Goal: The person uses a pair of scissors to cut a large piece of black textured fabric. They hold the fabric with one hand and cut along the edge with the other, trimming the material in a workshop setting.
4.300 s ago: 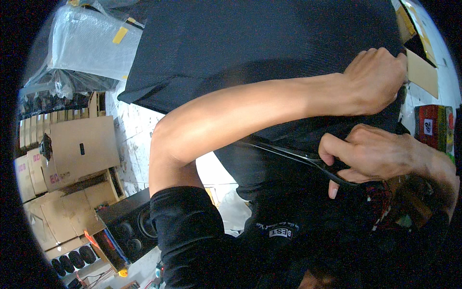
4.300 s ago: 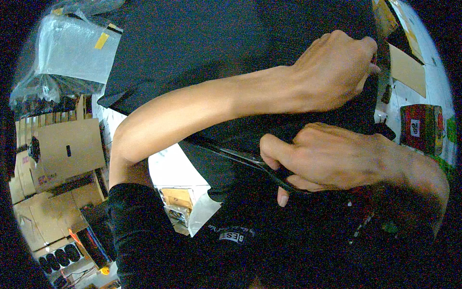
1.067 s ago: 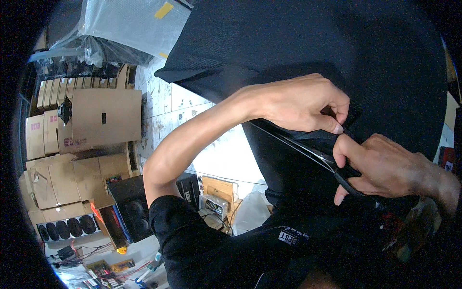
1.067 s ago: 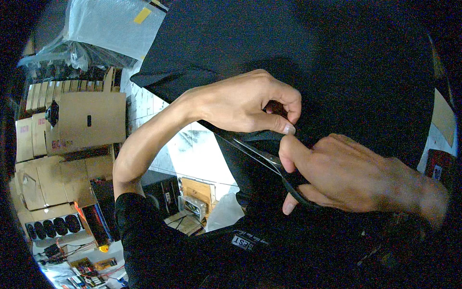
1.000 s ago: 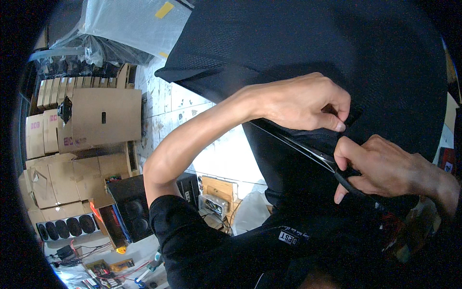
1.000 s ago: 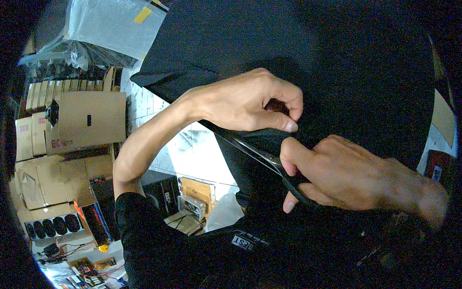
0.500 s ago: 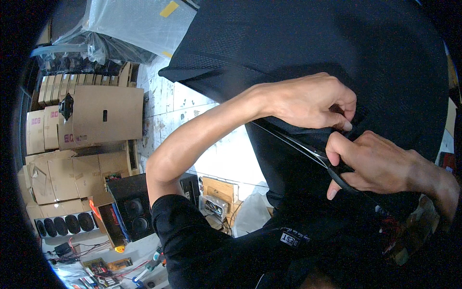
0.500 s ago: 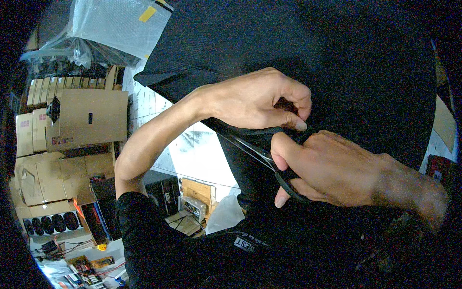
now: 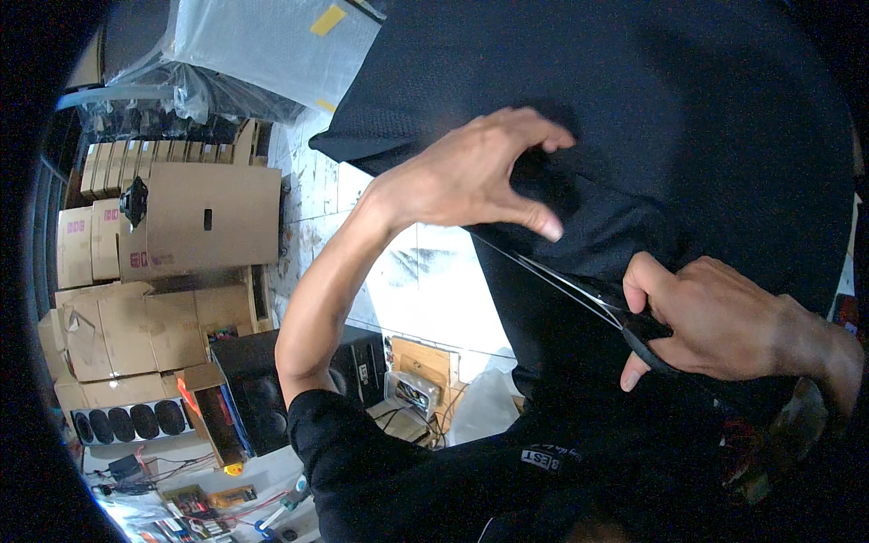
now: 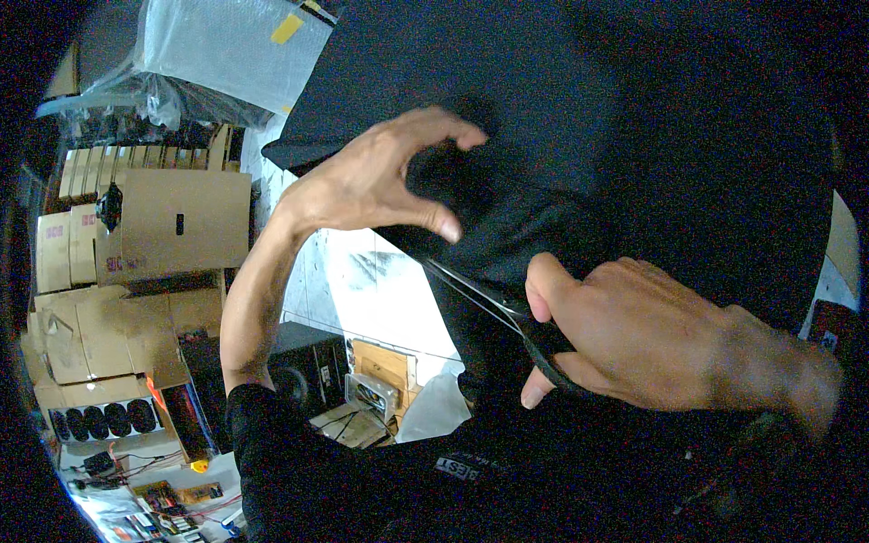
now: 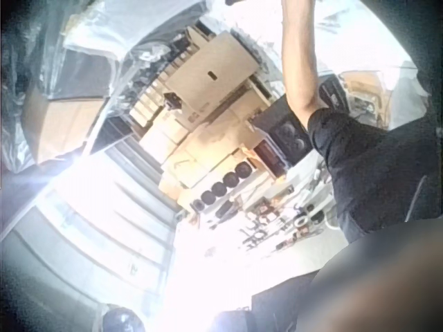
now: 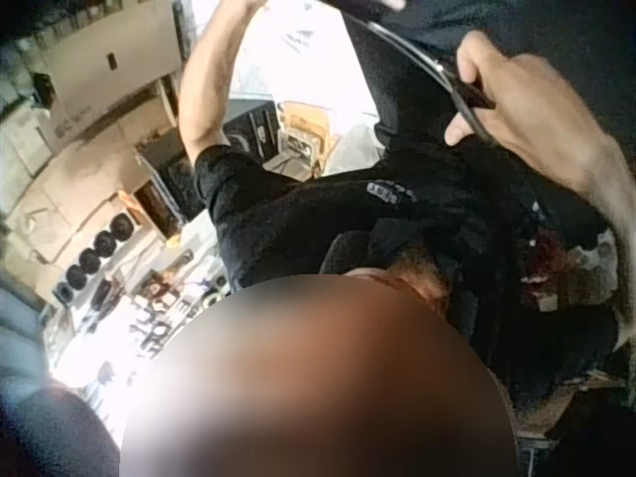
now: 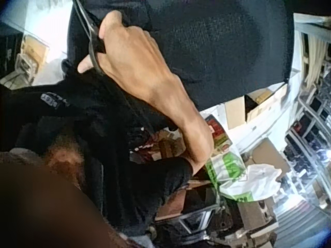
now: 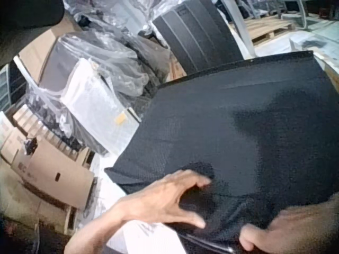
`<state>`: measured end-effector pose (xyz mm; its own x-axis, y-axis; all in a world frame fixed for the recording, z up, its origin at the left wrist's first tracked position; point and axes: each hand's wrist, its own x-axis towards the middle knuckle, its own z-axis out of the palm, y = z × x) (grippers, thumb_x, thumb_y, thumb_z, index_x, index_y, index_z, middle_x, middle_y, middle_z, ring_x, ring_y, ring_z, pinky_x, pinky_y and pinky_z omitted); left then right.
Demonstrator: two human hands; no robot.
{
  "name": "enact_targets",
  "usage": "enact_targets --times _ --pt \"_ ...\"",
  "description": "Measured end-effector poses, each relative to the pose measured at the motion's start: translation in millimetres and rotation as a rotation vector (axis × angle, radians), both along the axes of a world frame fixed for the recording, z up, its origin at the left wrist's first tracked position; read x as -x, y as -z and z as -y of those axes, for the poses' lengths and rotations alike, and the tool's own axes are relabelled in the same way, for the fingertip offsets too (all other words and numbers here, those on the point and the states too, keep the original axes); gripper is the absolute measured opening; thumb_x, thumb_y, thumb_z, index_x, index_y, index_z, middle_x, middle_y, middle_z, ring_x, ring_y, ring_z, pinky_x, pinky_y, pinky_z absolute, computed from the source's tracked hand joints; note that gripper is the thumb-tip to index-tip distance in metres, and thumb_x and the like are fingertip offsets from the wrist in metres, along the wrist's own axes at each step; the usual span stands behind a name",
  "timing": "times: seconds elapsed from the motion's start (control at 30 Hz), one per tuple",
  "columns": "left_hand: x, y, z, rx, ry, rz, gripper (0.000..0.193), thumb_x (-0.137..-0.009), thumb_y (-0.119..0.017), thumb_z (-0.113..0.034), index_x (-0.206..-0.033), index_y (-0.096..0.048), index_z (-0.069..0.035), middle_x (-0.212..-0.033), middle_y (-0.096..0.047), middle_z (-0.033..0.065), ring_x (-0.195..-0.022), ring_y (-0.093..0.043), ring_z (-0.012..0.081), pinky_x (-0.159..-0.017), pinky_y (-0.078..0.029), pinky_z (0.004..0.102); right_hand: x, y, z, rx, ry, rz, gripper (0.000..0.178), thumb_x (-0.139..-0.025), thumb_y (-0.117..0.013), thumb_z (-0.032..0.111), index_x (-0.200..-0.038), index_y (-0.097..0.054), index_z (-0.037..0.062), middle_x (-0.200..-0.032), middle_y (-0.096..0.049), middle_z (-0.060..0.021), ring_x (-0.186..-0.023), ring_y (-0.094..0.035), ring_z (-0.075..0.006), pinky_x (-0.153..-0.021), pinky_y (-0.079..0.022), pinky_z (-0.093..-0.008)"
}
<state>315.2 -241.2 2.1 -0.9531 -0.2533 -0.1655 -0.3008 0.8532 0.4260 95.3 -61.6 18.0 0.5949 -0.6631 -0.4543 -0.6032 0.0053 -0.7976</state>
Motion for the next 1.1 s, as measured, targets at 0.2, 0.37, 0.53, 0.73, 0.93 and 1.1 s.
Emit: enact_targets --times 0.2,0.37,0.53,0.73,0.93,1.1 --pt "-8.2 -9.1 -12.8 -0.038 -0.167 0.309 0.058 -0.072 -0.084 -0.035 -0.116 -0.063 -0.004 -0.100 -0.066 0.0146 -0.096 -0.059 0.0317 -0.089 -0.048 0.0435 -0.1 6.0 1.0 0.024 -0.040 0.010 0.056 -0.083 -0.078 0.038 -0.099 -0.043 -0.0024 -0.059 -0.057 -0.0184 -0.062 -0.062 -0.0443 -0.061 -0.048 -0.0502" --pt "-13.1 10.7 3.8 -0.222 0.074 -0.096 0.036 -0.079 -0.080 -0.029 -0.089 -0.066 0.003 -0.085 -0.063 0.0159 -0.079 -0.060 0.0329 -0.073 -0.047 0.0414 -2.1 6.5 -0.3 0.046 -0.032 0.026 0.058 -0.082 -0.078 0.040 -0.100 -0.043 -0.0016 -0.058 -0.056 -0.0176 -0.061 -0.062 -0.0442 -0.060 -0.048 -0.0500" --pt "-6.9 5.8 7.6 -0.301 0.052 0.052 0.035 -0.084 -0.077 -0.029 -0.087 -0.067 0.004 -0.068 -0.058 0.0160 -0.059 -0.053 0.0274 -0.059 -0.041 0.0397 -5.3 8.6 0.3 0.093 -0.022 0.026 0.055 -0.082 -0.079 0.038 -0.099 -0.043 0.0007 -0.056 -0.053 -0.0107 -0.055 -0.059 -0.0353 -0.055 -0.045 -0.0446" --pt "-7.3 14.0 12.0 -0.299 0.091 0.052 0.035 -0.086 -0.075 -0.032 -0.088 -0.072 0.003 -0.064 -0.063 0.0095 -0.052 -0.052 0.0176 -0.054 -0.041 0.0362 -7.7 7.9 4.2 0.077 -0.022 0.042 0.054 -0.083 -0.078 0.039 -0.099 -0.044 0.0001 -0.057 -0.056 -0.0152 -0.060 -0.063 -0.0416 -0.058 -0.048 -0.0489" --pt "-6.7 12.3 10.5 -0.384 0.006 0.101 0.035 -0.085 -0.076 -0.029 -0.088 -0.065 0.004 -0.071 -0.058 0.0208 -0.060 -0.054 0.0291 -0.060 -0.041 0.0406 -8.7 15.0 6.1 0.058 -0.056 0.124 0.049 -0.084 -0.077 0.033 -0.099 -0.042 0.0018 -0.058 -0.056 -0.0152 -0.059 -0.063 -0.0402 -0.056 -0.048 -0.0464" --pt "-4.4 7.1 9.9 -0.354 -0.002 0.148 0.036 -0.085 -0.076 -0.029 -0.085 -0.063 0.004 -0.068 -0.055 0.0207 -0.059 -0.050 0.0288 -0.059 -0.039 0.0414 -6.7 25.6 6.3 0.073 -0.004 0.180 0.043 -0.086 -0.078 0.028 -0.100 -0.042 0.0087 -0.054 -0.046 0.0048 -0.043 -0.050 -0.0120 -0.045 -0.042 -0.0306"
